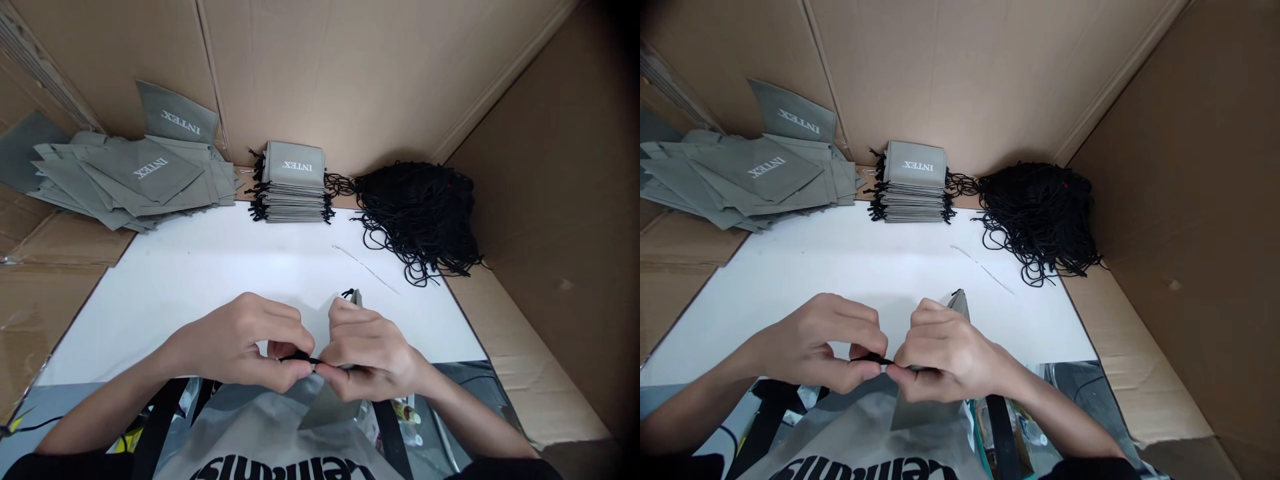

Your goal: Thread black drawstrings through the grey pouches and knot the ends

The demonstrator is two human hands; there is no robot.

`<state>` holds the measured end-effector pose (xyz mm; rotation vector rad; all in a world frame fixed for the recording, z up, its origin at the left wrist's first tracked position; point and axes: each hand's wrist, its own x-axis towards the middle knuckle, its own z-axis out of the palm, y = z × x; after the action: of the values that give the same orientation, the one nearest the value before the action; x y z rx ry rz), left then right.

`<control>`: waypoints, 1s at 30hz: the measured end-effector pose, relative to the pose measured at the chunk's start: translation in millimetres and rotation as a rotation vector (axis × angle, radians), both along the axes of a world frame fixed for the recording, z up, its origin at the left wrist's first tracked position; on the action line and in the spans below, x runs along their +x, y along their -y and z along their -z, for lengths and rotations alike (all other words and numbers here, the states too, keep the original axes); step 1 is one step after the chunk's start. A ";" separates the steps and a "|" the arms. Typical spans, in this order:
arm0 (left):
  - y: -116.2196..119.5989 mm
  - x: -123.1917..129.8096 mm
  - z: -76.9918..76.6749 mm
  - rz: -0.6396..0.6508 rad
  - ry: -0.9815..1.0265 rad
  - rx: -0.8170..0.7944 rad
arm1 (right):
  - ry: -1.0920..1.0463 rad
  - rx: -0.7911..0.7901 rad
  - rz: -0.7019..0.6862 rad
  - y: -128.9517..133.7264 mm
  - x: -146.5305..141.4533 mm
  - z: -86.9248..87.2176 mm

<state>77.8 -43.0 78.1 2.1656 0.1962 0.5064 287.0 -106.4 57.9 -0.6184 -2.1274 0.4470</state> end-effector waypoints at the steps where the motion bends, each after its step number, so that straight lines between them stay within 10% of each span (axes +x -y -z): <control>1: 0.2 -0.6 0.2 0.001 -0.013 -0.009 | 0.007 -0.006 0.003 0.5 1.2 -0.5; 17: 12.2 -5.6 4.7 -0.328 -0.064 -0.436 | -0.053 -0.082 0.142 2.3 11.9 -4.0; 30: 17.6 -9.4 5.7 -0.321 -0.146 0.029 | -0.176 -0.509 0.171 8.4 10.8 -5.9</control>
<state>68.4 -60.6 72.4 2.2111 0.6268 0.5319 297.8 -114.8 63.7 -0.9981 -1.7774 0.9233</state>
